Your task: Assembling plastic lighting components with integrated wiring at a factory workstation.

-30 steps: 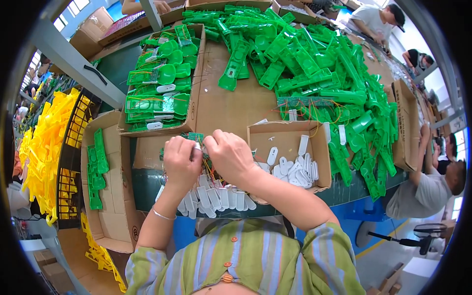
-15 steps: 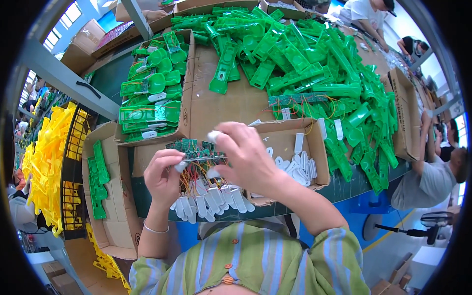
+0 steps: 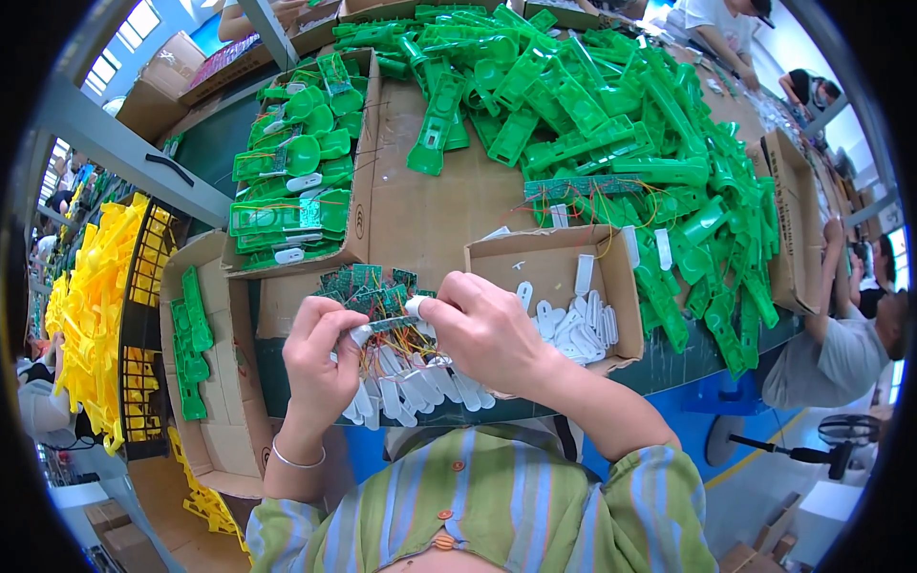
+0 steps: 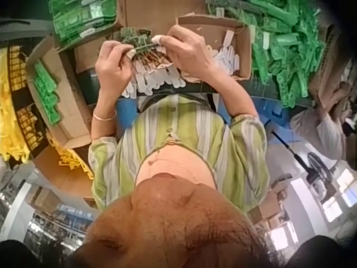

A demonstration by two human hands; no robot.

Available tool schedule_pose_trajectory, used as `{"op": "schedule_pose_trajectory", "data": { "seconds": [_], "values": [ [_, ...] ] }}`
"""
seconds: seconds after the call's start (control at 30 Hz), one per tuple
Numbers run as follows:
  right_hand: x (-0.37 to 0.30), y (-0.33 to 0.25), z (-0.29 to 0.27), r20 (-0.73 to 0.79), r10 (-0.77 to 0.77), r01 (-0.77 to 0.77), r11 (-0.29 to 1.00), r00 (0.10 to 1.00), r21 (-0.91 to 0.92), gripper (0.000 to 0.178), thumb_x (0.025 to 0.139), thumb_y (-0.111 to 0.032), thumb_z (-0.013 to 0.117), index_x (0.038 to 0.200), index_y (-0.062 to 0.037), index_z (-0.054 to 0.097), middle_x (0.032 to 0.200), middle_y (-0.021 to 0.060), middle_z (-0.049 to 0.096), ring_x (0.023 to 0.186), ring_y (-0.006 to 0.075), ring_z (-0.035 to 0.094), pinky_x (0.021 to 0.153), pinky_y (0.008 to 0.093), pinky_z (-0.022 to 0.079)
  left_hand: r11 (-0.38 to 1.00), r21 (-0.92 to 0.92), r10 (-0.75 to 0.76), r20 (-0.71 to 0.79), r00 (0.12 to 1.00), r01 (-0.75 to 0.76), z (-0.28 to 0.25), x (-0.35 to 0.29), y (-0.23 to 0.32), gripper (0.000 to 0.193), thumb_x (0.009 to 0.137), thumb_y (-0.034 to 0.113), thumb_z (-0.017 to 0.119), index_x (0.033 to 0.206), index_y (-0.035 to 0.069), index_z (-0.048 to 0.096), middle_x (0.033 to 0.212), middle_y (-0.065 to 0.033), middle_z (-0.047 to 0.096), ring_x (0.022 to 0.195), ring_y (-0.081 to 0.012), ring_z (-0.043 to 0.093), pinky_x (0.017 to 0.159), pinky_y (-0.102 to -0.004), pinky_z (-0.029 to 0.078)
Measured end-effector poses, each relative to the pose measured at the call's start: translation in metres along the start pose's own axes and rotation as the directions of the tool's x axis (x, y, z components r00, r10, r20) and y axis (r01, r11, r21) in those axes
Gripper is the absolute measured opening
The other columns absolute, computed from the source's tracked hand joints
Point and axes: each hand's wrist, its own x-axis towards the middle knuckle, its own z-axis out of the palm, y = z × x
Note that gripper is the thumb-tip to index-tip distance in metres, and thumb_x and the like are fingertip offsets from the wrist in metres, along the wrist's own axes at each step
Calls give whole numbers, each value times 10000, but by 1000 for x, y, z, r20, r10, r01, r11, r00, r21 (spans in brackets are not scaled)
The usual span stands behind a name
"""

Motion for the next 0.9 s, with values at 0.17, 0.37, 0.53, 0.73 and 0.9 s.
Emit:
{"op": "schedule_pose_trajectory", "data": {
  "seconds": [0.17, 0.37, 0.53, 0.73, 0.9],
  "values": [
    [2, 7, 14, -25, 75, -74, 996, 997, 44, 173, 681, 40, 608, 840, -27, 608, 688, 90, 480, 567, 253, 518, 489, 361, 428, 992, -92, -91, -94, 991, 82, 13, 6, -9, 171, 646, -55, 618, 805, 5, 592, 817, -96, 507, 732, -211, 549, 612, -298, 448],
    [-4, 14, 36, -65, 179, -179, 984, 982, 3, 176, 693, 33, 597, 854, -35, 612, 691, 107, 499, 594, 282, 544, 508, 376, 439, 999, 21, -36, -196, 980, 40, 47, 2, -28, 168, 664, -61, 616, 816, 4, 590, 795, -96, 466, 665, -214, 511, 549, -305, 440],
    [-8, 19, 39, -5, 241, -241, 970, 970, 12, 184, 690, 23, 605, 865, -33, 620, 715, 113, 519, 627, 300, 565, 545, 387, 463, 992, -24, -127, -171, 977, 125, 43, 7, -33, 154, 695, -67, 604, 831, 6, 610, 827, -101, 508, 740, -223, 550, 639, -309, 454],
    [14, 14, 36, -205, 133, -156, 982, 970, -104, 259, 680, -21, 636, 931, -6, 572, 771, 120, 537, 713, 314, 582, 585, 391, 483, 979, -164, -135, -90, 987, 119, 31, 9, -34, 147, 703, -65, 598, 823, 10, 637, 836, -64, 488, 788, -174, 522, 665, -267, 429],
    [13, 19, 66, 53, 168, -170, 985, 984, 27, 95, 711, -55, 589, 758, -27, 512, 723, 138, 539, 655, 332, 588, 555, 420, 483, 991, 19, -125, -153, 980, 129, 38, -3, -32, 130, 670, -38, 616, 791, 9, 631, 763, -69, 421, 683, -180, 464, 583, -282, 386]
  ]
}}
